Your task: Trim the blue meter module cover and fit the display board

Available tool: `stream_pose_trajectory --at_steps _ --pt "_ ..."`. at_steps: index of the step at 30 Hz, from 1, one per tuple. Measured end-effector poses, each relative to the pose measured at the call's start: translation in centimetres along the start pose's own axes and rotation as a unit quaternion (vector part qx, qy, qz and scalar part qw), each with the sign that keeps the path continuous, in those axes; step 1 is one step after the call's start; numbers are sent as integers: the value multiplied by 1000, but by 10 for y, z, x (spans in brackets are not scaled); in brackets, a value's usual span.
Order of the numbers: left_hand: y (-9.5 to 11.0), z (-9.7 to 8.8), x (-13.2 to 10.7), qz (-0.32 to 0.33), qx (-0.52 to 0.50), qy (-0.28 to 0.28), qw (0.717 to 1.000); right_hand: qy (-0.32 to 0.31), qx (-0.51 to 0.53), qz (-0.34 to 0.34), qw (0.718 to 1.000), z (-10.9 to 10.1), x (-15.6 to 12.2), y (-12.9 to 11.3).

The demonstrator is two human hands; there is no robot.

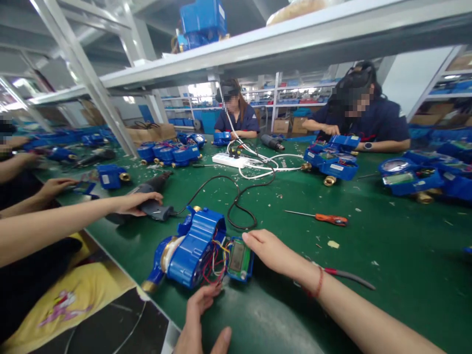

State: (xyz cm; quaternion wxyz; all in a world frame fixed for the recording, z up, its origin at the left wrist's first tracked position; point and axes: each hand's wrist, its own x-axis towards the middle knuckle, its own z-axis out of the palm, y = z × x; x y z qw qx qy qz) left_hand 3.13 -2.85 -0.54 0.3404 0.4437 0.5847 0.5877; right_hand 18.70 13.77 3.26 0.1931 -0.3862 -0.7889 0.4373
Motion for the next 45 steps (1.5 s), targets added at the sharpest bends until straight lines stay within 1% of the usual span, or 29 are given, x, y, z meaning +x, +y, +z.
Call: stream_pose_trajectory --at_steps 3,5,7,11,13,17,21,25,29,31,36,41,43,45 --pt "0 -5 3 -3 -9 37 999 23 123 33 992 20 -20 -4" --pt "-1 -5 0 4 -21 65 998 33 196 53 979 33 -32 -10" --pt "-4 -5 -6 12 -22 82 996 37 251 71 965 45 -42 -18" --pt "-12 -6 -17 36 9 76 996 36 321 97 941 62 -55 -28" --pt "-15 -6 -17 32 17 65 997 45 333 105 936 66 -58 -31" --pt "-18 -6 -14 -2 4 53 999 68 316 91 942 68 -57 -33" --pt "-18 -4 -12 -24 11 50 998 87 261 68 959 66 -50 -23" --pt "-14 0 -11 -52 -5 55 997 91 201 51 974 65 -47 -13" --pt "-7 4 -9 -74 -30 51 996 120 146 31 981 65 -53 -12" --pt "-5 4 -8 -81 -31 44 995 128 128 16 983 66 -56 -13" --pt "0 6 -5 -90 -34 42 994 119 97 -12 988 67 -59 -13" --pt "-1 13 -2 -95 -35 60 993 105 65 -15 992 53 -58 -12" --pt "-2 17 -2 -95 -36 65 993 116 55 -5 992 47 -58 -16" --pt "-3 19 -2 -91 -43 73 992 138 41 -3 990 47 -60 -23"
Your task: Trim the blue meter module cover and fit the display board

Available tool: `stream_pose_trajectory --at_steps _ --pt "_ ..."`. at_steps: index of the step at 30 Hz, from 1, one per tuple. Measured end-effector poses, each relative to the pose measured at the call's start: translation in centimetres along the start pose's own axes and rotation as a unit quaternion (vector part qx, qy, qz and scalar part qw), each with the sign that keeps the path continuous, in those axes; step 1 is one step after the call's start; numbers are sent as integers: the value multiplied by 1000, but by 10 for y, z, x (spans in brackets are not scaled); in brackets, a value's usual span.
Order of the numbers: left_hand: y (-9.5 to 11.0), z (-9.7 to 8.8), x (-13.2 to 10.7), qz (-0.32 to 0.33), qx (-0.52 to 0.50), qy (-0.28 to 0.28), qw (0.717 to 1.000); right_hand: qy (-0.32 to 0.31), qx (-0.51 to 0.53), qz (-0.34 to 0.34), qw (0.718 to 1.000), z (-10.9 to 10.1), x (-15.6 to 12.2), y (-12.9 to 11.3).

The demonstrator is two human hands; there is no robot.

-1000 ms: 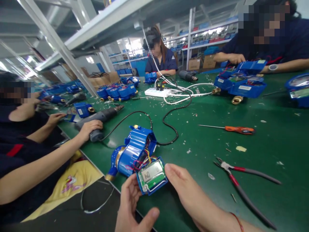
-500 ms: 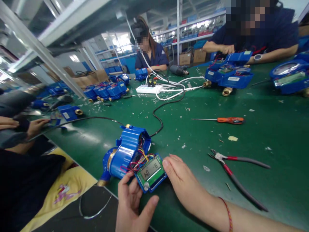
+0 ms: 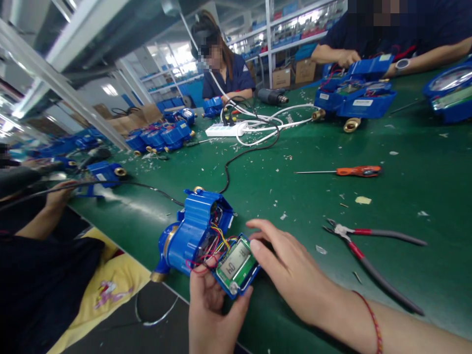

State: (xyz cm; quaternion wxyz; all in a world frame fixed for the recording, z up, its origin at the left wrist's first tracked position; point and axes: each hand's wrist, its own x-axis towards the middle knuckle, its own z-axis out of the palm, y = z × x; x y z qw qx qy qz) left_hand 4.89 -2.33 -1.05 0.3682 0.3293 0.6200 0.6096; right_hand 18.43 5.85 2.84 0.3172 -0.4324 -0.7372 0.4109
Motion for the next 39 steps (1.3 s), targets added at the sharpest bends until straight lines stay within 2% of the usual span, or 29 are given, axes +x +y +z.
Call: stream_pose_trajectory --at_steps 3,8,12,15,19,21,23,28,30,35,39 --pt "-2 -1 -1 14 -5 9 1000 22 -48 -35 998 11 -6 -13" --pt "-2 -4 -1 11 -4 25 1000 56 -160 -119 978 35 -13 -24" --pt "3 2 -5 22 5 35 999 70 -166 -132 975 39 -11 -23" --pt "7 7 -6 23 -28 72 997 72 -172 -140 972 38 -11 -24" --pt "10 3 2 -49 -121 110 985 66 -177 -156 970 38 -14 -28" --pt "10 0 8 -95 -168 108 975 68 -176 -162 969 40 -14 -29" --pt "10 -2 12 -108 -184 102 972 73 -172 -171 967 42 -12 -30" --pt "5 -5 10 -37 -168 97 980 89 -159 -184 966 48 -6 -31" --pt "3 -5 10 -32 -147 99 984 90 -158 -184 966 48 -7 -31" --pt "5 -4 12 -24 -126 158 979 70 -148 -185 969 49 -11 -34" --pt "8 -8 14 -25 -91 152 984 69 -151 -180 969 49 -9 -36"
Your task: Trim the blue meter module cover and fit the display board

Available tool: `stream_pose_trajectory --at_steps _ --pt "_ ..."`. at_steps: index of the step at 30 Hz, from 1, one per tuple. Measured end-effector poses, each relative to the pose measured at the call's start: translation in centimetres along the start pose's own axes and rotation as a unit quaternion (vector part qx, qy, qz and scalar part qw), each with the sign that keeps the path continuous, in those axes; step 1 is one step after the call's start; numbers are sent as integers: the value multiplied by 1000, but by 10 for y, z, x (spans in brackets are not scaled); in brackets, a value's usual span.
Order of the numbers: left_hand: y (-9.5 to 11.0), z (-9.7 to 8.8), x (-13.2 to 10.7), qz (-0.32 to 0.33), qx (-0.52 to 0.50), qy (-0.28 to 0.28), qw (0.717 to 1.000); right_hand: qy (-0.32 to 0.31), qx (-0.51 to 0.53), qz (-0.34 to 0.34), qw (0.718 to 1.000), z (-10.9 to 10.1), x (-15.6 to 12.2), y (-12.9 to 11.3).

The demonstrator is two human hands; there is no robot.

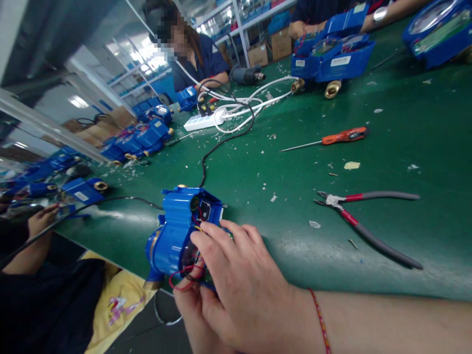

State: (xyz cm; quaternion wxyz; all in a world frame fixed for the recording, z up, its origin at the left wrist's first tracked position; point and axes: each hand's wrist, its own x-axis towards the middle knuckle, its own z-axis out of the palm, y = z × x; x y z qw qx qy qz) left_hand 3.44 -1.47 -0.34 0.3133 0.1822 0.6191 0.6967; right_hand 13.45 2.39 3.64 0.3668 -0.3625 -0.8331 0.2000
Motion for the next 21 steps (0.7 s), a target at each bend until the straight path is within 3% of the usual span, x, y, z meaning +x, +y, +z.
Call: stream_pose_trajectory --at_steps 2,5,8,11,14,17,21 --pt "0 -3 1 3 12 -20 1000 -4 1 -9 1000 -2 -2 1" --pt "-2 -9 -3 27 38 -100 994 -2 4 -39 999 -9 -12 8" --pt "-4 -10 -12 81 50 -103 990 0 66 -48 997 -18 -22 20" --pt "-4 -7 -18 111 48 -96 988 -40 207 81 974 -24 -19 30" --pt "-5 -8 -17 104 21 -113 988 -117 356 218 901 -24 -9 35" --pt "-11 -17 -10 94 -46 -149 983 -162 425 251 855 -20 -2 37" --pt "-9 -29 1 71 -137 -237 959 -167 435 256 847 -15 -4 38"
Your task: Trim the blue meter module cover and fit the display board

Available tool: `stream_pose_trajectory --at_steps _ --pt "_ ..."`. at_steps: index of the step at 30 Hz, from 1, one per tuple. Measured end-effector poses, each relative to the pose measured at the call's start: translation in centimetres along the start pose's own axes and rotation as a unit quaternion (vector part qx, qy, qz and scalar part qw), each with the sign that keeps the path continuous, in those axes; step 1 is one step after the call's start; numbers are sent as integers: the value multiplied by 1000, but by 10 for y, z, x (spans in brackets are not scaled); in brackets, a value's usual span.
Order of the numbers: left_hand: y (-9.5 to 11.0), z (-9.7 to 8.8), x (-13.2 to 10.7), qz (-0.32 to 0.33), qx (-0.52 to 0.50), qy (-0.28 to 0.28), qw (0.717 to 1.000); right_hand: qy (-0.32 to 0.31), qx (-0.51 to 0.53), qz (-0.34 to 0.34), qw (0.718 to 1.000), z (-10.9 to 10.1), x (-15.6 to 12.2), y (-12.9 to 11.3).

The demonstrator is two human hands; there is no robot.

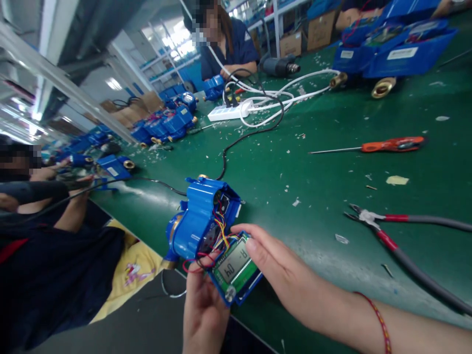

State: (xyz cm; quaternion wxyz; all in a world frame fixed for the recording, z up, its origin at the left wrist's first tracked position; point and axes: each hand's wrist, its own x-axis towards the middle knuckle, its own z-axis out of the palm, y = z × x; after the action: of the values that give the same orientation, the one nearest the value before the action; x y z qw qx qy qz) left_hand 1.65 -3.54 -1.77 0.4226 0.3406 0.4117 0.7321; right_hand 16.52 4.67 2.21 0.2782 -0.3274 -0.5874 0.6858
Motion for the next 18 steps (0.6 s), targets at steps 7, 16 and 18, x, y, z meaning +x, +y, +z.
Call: stream_pose_trajectory --at_steps 7,16,18 --pt "15 8 6 -114 -73 76 988 7 5 4 1000 4 -3 7" --pt "12 14 4 -82 -42 114 989 2 -3 -3 1000 6 -4 12" --pt "13 15 4 -84 -37 120 989 0 -7 -7 1000 6 -4 11"
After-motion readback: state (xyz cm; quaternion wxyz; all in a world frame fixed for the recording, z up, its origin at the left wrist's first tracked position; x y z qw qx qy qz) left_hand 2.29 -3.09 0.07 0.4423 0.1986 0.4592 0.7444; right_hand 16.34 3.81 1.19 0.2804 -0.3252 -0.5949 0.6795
